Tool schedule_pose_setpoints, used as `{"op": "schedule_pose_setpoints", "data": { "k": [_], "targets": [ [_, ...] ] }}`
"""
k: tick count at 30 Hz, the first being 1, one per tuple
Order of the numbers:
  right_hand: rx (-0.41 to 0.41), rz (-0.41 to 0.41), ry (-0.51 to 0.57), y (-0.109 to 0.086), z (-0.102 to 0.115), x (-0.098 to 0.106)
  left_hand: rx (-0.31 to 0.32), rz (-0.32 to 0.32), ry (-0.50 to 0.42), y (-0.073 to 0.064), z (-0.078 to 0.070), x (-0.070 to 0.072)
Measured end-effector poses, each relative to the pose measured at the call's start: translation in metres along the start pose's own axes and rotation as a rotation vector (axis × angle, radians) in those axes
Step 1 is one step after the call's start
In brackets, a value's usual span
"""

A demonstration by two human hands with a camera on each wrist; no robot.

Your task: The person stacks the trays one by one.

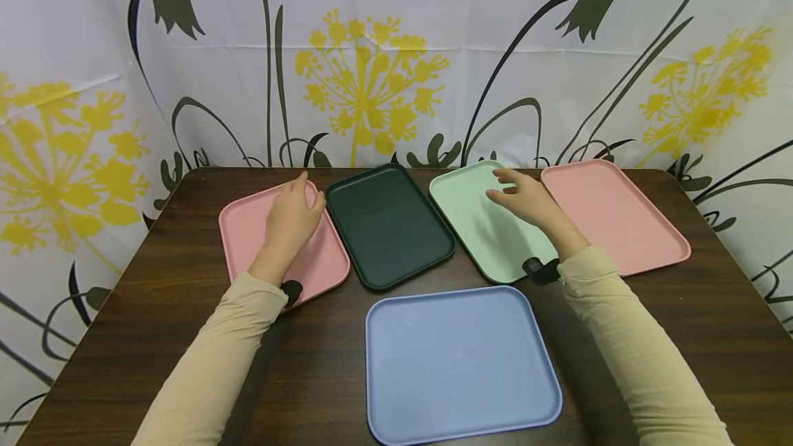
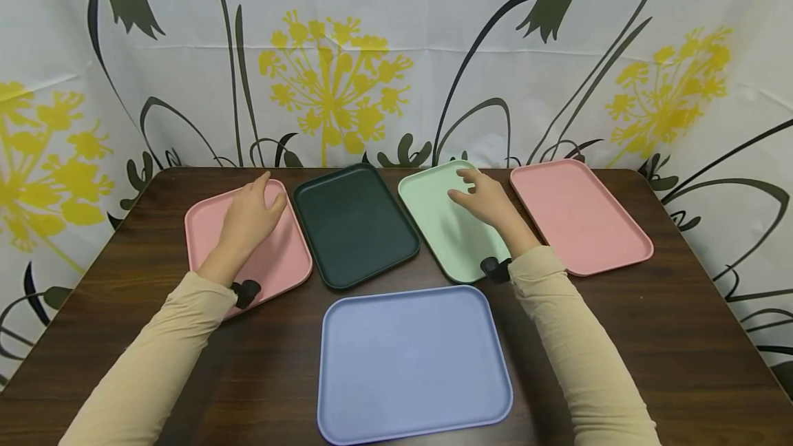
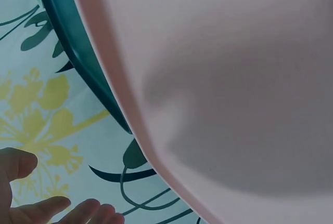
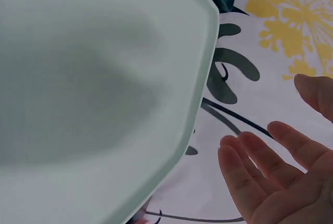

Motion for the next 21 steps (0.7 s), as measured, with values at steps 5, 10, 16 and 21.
{"op": "schedule_pose_setpoints", "data": {
  "k": [5,10,16,21],
  "targets": [
    [0.02,0.038,0.098,0.002,0.004,-0.004,-0.005,0.011,-0.073,-0.001,-0.004,0.0],
    [0.047,0.067,0.163,0.003,0.011,-0.01,-0.015,0.019,-0.123,-0.003,-0.006,0.0],
    [0.07,0.099,0.192,0.007,0.016,-0.015,-0.015,0.034,-0.166,-0.002,-0.005,-0.004],
    [0.099,0.117,0.2,0.011,0.02,-0.022,0.012,0.076,-0.228,-0.002,-0.004,-0.008]
  ]
}}
Point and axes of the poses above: each hand's wrist, its own y-axis towards the middle knuckle, its own x-axis out of the back of the hand, z = x × y, the point moved 2 cm from there along y, towards the middle knuckle, and after that the axes turned 7 degrees about -y, right-handed, at the moved point
